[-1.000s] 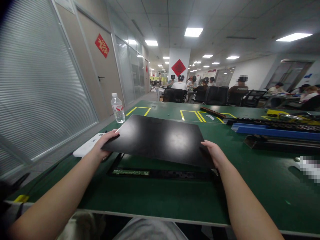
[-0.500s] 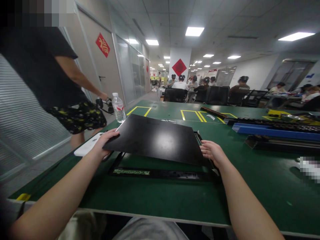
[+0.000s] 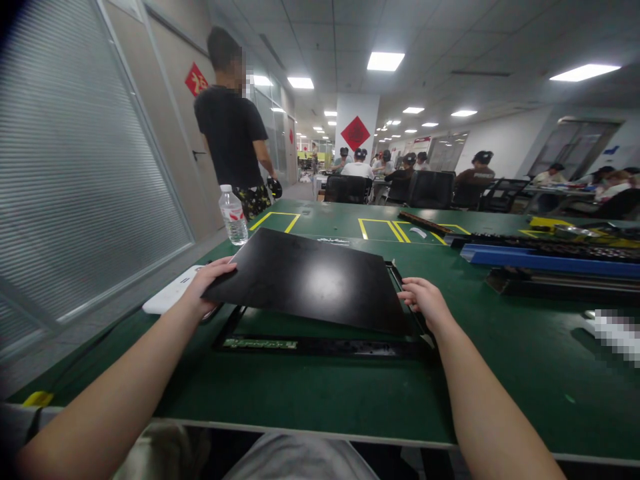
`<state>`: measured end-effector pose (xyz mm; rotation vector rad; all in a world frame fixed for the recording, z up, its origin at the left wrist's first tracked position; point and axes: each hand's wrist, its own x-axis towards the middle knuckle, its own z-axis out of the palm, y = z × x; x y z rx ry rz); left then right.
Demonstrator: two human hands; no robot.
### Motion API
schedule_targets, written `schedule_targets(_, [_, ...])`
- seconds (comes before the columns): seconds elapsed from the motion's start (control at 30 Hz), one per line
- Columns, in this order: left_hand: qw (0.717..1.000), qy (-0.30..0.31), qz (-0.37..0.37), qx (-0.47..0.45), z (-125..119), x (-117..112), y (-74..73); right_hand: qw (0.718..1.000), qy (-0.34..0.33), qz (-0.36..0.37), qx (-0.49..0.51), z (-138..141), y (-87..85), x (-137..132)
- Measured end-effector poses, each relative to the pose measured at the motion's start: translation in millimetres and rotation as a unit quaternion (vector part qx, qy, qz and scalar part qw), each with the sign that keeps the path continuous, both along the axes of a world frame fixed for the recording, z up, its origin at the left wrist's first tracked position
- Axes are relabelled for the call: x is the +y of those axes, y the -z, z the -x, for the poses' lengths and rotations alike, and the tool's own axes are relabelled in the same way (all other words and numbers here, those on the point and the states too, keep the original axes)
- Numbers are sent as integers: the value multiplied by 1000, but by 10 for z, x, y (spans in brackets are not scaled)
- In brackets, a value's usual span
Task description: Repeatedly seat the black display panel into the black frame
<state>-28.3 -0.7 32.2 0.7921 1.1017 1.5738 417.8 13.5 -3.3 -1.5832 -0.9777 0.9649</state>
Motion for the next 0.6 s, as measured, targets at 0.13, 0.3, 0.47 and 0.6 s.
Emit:
schedule_targets(0.13, [1000,12,2,12,6,16,13,1000,11,-10,-9,11,10,-1])
schedule_targets(0.3, [1000,18,-1,20,-4,12,10,1000,18,-10,-21,26,3,-11])
schedule_targets(0.47, [1000,19,-2,17,-11,4,12,999,17,-12,-48,13,13,-11])
schedule_targets(0.6, [1000,21,1,22,-8,7,24,997,20,-9,-73,-9,40,3])
